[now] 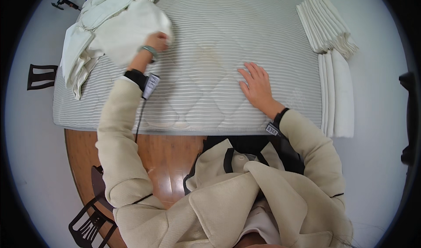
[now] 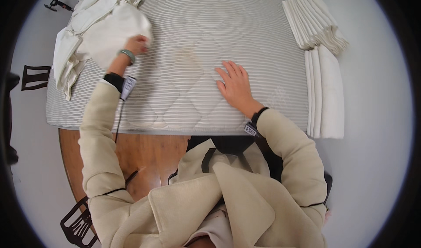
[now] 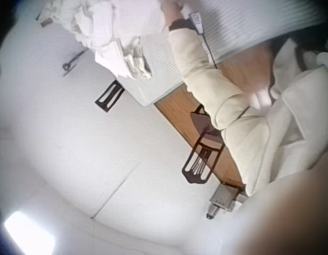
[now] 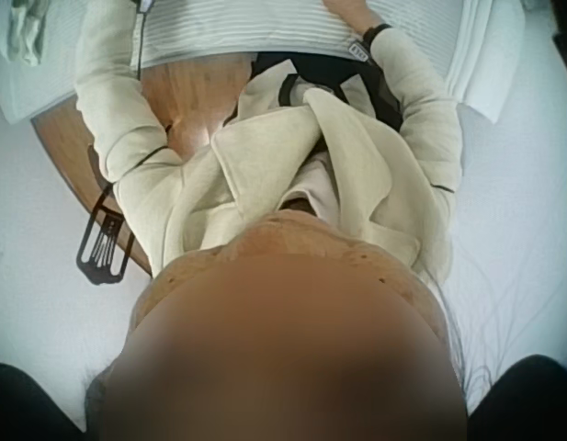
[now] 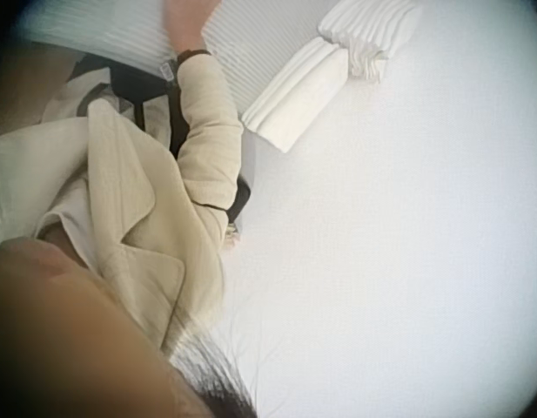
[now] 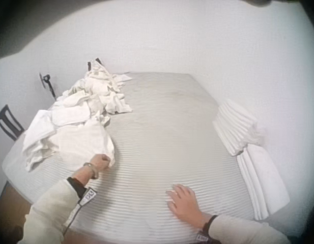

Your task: The person folds white fabric items on a striped table, smoothing and aligning edges before stacking them. The person handles multiple items one at a time, unfolding and refolding them into neat rectangles.

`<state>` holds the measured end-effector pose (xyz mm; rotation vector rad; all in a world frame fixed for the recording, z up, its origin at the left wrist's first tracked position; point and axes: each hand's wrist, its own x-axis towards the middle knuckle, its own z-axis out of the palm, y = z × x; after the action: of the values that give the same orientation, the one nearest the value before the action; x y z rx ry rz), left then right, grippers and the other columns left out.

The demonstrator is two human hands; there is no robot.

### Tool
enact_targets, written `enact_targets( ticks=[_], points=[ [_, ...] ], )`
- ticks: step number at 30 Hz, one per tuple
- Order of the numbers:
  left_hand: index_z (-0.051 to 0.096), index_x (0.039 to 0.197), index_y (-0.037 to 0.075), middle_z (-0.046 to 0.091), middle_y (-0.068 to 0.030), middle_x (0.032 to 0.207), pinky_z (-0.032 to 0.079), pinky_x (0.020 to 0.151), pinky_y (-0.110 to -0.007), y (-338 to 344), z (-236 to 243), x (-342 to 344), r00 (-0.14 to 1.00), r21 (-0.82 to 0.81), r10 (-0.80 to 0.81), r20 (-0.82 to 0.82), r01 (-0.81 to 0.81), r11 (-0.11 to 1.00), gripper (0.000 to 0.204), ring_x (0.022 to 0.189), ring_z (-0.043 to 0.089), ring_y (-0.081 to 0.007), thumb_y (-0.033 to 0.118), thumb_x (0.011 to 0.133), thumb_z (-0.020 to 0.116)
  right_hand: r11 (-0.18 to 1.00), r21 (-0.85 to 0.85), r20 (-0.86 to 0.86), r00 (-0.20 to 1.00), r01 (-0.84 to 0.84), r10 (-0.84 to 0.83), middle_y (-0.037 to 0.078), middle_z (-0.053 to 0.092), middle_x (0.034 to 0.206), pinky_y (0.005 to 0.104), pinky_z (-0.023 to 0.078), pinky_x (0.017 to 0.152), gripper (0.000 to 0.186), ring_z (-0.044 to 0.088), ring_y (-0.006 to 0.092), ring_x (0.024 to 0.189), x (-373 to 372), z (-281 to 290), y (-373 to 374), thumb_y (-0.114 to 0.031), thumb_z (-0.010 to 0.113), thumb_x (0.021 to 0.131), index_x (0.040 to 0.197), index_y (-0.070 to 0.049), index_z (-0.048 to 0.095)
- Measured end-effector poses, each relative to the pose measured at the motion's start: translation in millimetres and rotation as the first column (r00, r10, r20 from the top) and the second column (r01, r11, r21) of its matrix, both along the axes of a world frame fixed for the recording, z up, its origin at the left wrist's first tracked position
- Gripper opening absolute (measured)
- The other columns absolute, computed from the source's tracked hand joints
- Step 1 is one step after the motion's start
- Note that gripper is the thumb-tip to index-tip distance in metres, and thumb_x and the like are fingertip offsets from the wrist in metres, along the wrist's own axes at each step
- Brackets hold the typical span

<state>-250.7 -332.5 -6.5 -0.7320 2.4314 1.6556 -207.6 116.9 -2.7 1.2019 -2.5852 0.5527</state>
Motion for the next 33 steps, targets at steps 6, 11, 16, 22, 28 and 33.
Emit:
enact_targets(
  ticks=[6, 11, 16, 22, 28, 33],
  points=[
    [0.062, 0.109, 0.003, 0.064, -0.0037, 0.088, 0.057, 0.073, -0.028, 230.5, 13.3, 82.4, 0.940, 0.654, -0.339, -0.028, 0.274, 0.705, 0.017, 0.074, 0.064, -0.0128, 0.008, 0.092, 0.064, 0.990, -0.141, 0.023, 1.000, 0.018, -0.015, 0.014, 0.056, 0.132, 0.0485, 0.033, 0.107, 0.034, 0.047, 0.0328, 0.127, 0.2, -6.9, 8.5, -0.024, 0.058, 0.092, 0.122, -0.009, 0.061],
    [0.061, 0.104, 0.006, 0.062, 0.0003, 0.083, 0.050, 0.068, -0.025, 279.6, 52.3, 109.2, 0.962, 0.723, -0.222, -0.161, 0.268, 0.637, 0.012, 0.070, 0.059, -0.0092, 0.009, 0.093, 0.065, 0.920, -0.310, 0.658, 0.752, 0.239, 0.026, 0.014, 0.064, 0.114, 0.0415, 0.044, 0.093, 0.032, 0.058, 0.0374, 0.106, 19.2, 3.0, 15.8, -0.028, 0.046, 0.099, 0.113, -0.004, 0.061],
    [0.059, 0.107, 0.008, 0.061, 0.0006, 0.082, 0.048, 0.066, -0.024, 292.4, 54.9, 136.3, 0.970, 0.712, -0.173, -0.171, 0.243, 0.659, 0.015, 0.068, 0.058, -0.0091, 0.008, 0.093, 0.065, 0.641, -0.587, 0.809, 0.392, 0.494, 0.438, 0.006, 0.065, 0.101, 0.0318, 0.049, 0.082, 0.032, 0.062, 0.0175, 0.090, 67.8, 19.1, 23.7, -0.030, 0.044, 0.103, 0.110, -0.002, 0.060],
    [0.057, 0.112, 0.008, 0.061, -0.0001, 0.082, 0.047, 0.064, -0.024, 300.6, 49.1, 176.3, 0.986, 0.756, -0.053, -0.160, 0.156, 0.635, 0.020, 0.067, 0.057, -0.0094, 0.007, 0.093, 0.065, 0.653, -0.490, 0.870, 0.275, 0.578, 0.410, 0.004, 0.064, 0.098, 0.0283, 0.051, 0.081, 0.023, 0.062, 0.0116, 0.085, 92.9, 18.8, 43.2, -0.019, 0.047, 0.100, 0.110, -0.003, 0.059],
    [0.054, 0.120, 0.010, 0.057, 0.0035, 0.085, 0.050, 0.073, -0.026, 214.2, 64.5, 212.6, 0.835, 0.824, 0.353, -0.422, 0.191, 0.534, 0.030, 0.072, 0.057, -0.0073, 0.006, 0.093, 0.065, 0.440, -0.500, 0.846, 0.313, 0.746, 0.431, 0.008, 0.066, 0.099, 0.0297, 0.053, 0.079, 0.024, 0.064, 0.0160, 0.086, 74.9, 12.3, 85.4, -0.015, 0.045, 0.098, 0.111, 0.000, 0.059],
    [0.057, 0.114, 0.014, 0.062, -0.0010, 0.093, 0.050, 0.076, -0.029, 148.2, 61.4, 288.4, 0.660, 0.814, 0.617, -0.429, -0.014, 0.581, 0.025, 0.081, 0.060, -0.0113, 0.003, 0.093, 0.064, 0.266, -0.536, 0.812, 0.403, 0.802, 0.422, 0.008, 0.064, 0.103, 0.0313, 0.052, 0.084, 0.025, 0.062, 0.0153, 0.089, 62.4, 12.3, 141.2, -0.017, 0.045, 0.098, 0.113, -0.002, 0.058]
  ],
)
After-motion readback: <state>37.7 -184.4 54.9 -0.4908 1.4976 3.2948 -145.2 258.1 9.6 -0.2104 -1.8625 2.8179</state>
